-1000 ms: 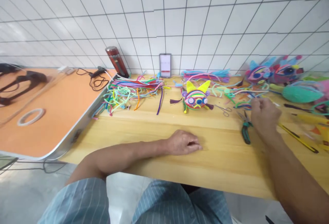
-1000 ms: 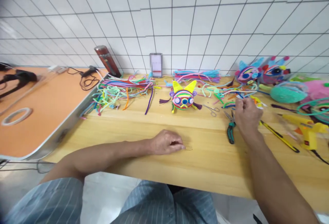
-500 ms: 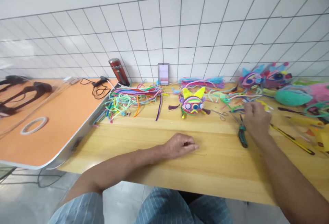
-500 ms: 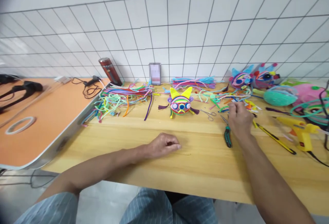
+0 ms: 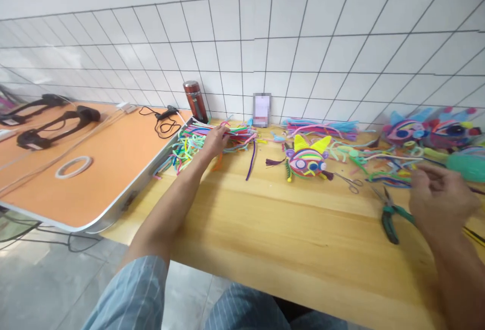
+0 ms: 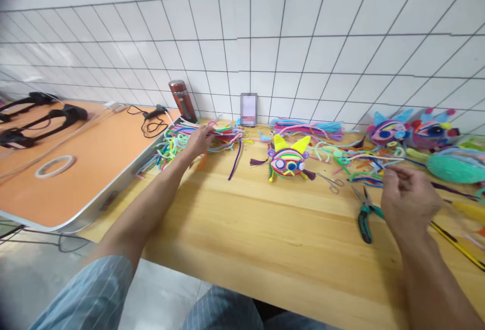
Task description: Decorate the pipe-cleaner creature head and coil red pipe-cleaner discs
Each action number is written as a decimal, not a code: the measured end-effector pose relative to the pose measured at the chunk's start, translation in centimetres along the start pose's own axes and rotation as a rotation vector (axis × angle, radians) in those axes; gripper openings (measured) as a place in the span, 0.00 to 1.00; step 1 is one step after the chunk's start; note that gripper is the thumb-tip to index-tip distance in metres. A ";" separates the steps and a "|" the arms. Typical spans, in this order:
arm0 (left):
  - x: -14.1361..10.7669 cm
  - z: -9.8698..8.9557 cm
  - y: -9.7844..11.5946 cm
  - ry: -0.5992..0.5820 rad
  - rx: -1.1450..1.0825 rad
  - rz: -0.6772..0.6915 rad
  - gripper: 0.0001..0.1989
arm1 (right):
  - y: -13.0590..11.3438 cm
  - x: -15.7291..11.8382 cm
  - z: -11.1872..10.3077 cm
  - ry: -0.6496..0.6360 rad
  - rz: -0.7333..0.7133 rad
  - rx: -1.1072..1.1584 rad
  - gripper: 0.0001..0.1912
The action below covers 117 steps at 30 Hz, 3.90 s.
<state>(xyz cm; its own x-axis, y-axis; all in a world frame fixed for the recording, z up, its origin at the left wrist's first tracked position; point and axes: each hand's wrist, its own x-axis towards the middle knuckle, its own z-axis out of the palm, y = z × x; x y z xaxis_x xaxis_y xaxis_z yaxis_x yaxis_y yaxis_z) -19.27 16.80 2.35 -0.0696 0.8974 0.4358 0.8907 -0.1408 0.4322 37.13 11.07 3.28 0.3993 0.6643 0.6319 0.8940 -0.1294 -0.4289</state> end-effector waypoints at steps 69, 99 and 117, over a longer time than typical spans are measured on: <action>0.9 5.3 -4.6 0.099 -0.188 -0.026 0.09 | -36.0 -6.3 14.8 -0.681 -0.641 0.075 0.16; 0.2 -2.6 3.3 0.278 -0.404 -0.096 0.15 | -7.8 -6.3 -15.1 -1.072 -0.233 0.329 0.26; -16.1 1.8 20.6 -1.184 -1.233 -0.253 0.30 | -0.9 -5.1 -11.1 -0.743 0.076 0.478 0.15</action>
<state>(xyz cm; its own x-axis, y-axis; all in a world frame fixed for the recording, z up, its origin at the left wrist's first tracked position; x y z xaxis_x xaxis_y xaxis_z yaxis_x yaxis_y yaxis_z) 0.98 0.18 2.83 0.7028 0.6625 -0.2593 0.0302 0.3364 0.9412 36.51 -0.41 7.64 0.0703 0.9943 0.0802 0.6236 0.0189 -0.7815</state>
